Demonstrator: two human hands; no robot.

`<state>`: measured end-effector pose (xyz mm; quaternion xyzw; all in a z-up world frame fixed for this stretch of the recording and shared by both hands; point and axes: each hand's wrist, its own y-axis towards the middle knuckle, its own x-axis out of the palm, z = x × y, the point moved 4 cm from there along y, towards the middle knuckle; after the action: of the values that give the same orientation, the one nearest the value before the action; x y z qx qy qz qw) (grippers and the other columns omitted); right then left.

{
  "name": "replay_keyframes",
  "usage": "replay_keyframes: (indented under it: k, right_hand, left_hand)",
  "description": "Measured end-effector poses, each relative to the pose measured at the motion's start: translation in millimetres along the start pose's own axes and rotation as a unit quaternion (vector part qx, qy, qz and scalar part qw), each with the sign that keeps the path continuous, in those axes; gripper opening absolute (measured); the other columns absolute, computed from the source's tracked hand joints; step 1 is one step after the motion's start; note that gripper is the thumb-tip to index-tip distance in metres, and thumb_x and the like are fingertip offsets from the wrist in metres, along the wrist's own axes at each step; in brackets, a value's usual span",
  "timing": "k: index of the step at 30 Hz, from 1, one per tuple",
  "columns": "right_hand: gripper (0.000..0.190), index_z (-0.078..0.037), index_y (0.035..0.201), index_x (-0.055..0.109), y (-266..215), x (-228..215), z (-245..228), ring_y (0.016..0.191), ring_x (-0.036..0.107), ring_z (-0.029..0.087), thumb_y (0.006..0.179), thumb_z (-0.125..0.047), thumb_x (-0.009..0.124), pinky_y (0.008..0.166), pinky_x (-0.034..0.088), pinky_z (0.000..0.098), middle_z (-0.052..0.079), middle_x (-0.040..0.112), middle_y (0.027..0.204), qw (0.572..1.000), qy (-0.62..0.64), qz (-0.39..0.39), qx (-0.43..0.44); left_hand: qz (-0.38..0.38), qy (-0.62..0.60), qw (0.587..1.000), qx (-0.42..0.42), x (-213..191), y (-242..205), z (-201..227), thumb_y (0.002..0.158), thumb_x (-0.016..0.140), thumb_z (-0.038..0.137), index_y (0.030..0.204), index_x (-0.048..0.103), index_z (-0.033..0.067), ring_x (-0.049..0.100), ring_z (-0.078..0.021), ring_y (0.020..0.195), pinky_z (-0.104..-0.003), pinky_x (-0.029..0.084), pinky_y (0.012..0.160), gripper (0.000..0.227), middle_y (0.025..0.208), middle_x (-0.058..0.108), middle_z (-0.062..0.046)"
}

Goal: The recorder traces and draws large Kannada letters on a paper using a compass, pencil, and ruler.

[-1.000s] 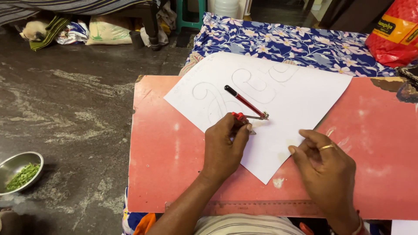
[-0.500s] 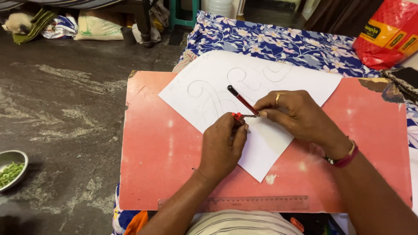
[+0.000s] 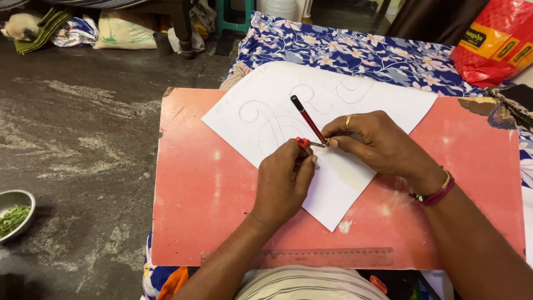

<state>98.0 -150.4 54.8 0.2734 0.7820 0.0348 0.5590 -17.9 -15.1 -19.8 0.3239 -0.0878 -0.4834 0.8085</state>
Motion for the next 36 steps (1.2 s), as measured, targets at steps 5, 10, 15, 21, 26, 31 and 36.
replay_keyframes:
  k: [5,10,15,21,26,31,36]
  right_hand:
    - [0.022,-0.004,0.11,0.075,-1.9,0.9,-0.7,0.084,0.078,0.021,0.089,-0.008,0.069,0.075,0.059,0.0327,0.011,0.08,0.094,1.0,0.008,0.005,0.008]
    - [0.022,-0.004,0.109,0.075,-1.7,-0.8,-1.3,0.08,0.078,0.021,0.088,-0.009,0.07,0.073,0.059,0.033,0.011,0.08,0.091,1.0,-0.008,0.006,0.02]
    - [0.023,-0.005,0.109,0.076,-4.4,-4.1,-1.7,0.079,0.078,0.022,0.088,-0.012,0.07,0.072,0.059,0.0334,0.011,0.079,0.091,0.999,-0.019,-0.001,0.042]
    - [0.024,-0.004,0.11,0.075,-11.7,-5.5,2.2,0.081,0.078,0.02,0.088,-0.012,0.069,0.073,0.059,0.0323,0.011,0.08,0.092,0.998,0.011,0.003,0.061]
    - [0.023,-0.003,0.108,0.076,-31.2,-8.0,0.7,0.08,0.078,0.021,0.089,-0.011,0.068,0.075,0.058,0.0324,0.011,0.081,0.091,0.992,0.033,0.016,0.119]
    - [0.022,-0.003,0.108,0.076,-58.4,-8.7,7.8,0.086,0.078,0.019,0.09,-0.007,0.064,0.08,0.059,0.0316,0.01,0.081,0.096,0.998,0.033,-0.032,0.051]
    - [0.026,-0.004,0.115,0.075,-57.2,-12.1,10.0,0.083,0.073,0.021,0.089,-0.008,0.073,0.077,0.06,0.0344,0.011,0.08,0.094,0.967,0.158,0.08,0.181]
  left_hand:
    - [-0.004,0.01,1.0,0.002,1.9,-0.4,-1.1,0.097,0.064,0.011,0.093,0.056,0.0022,0.073,-0.0229,0.069,-0.035,0.055,0.061,0.013,0.078,0.069,-0.011]
    - [-0.008,0.033,0.999,0.001,3.1,4.3,2.1,0.097,0.064,0.012,0.093,0.055,0.0024,0.072,-0.025,0.069,-0.038,0.053,0.061,0.014,0.078,0.069,-0.012]
    - [-0.017,0.097,0.995,0.021,5.7,8.9,8.3,0.095,0.065,0.012,0.092,0.055,0.0018,0.065,-0.0351,0.07,-0.046,0.049,0.062,0.014,0.084,0.067,-0.016]
    - [-0.045,0.138,0.989,0.03,8.0,14.4,13.8,0.095,0.064,0.012,0.094,0.055,0.0034,0.065,-0.0364,0.069,-0.047,0.048,0.061,0.012,0.087,0.068,-0.014]
    - [-0.072,0.164,0.981,0.075,8.9,20.7,20.1,0.095,0.064,0.012,0.098,0.057,0.0055,0.066,-0.0361,0.072,-0.047,0.05,0.062,0.01,0.09,0.069,-0.012]
    - [-0.14,0.165,0.969,0.117,2.6,29.3,23.6,0.095,0.064,0.014,0.101,0.062,0.0085,0.068,-0.0354,0.077,-0.047,0.05,0.064,0.008,0.092,0.07,-0.01]
    - [-0.235,0.144,0.946,0.17,4.2,36.3,22.6,0.094,0.065,0.014,0.101,0.066,0.0109,0.07,-0.0336,0.083,-0.046,0.051,0.068,0.009,0.089,0.072,-0.007]
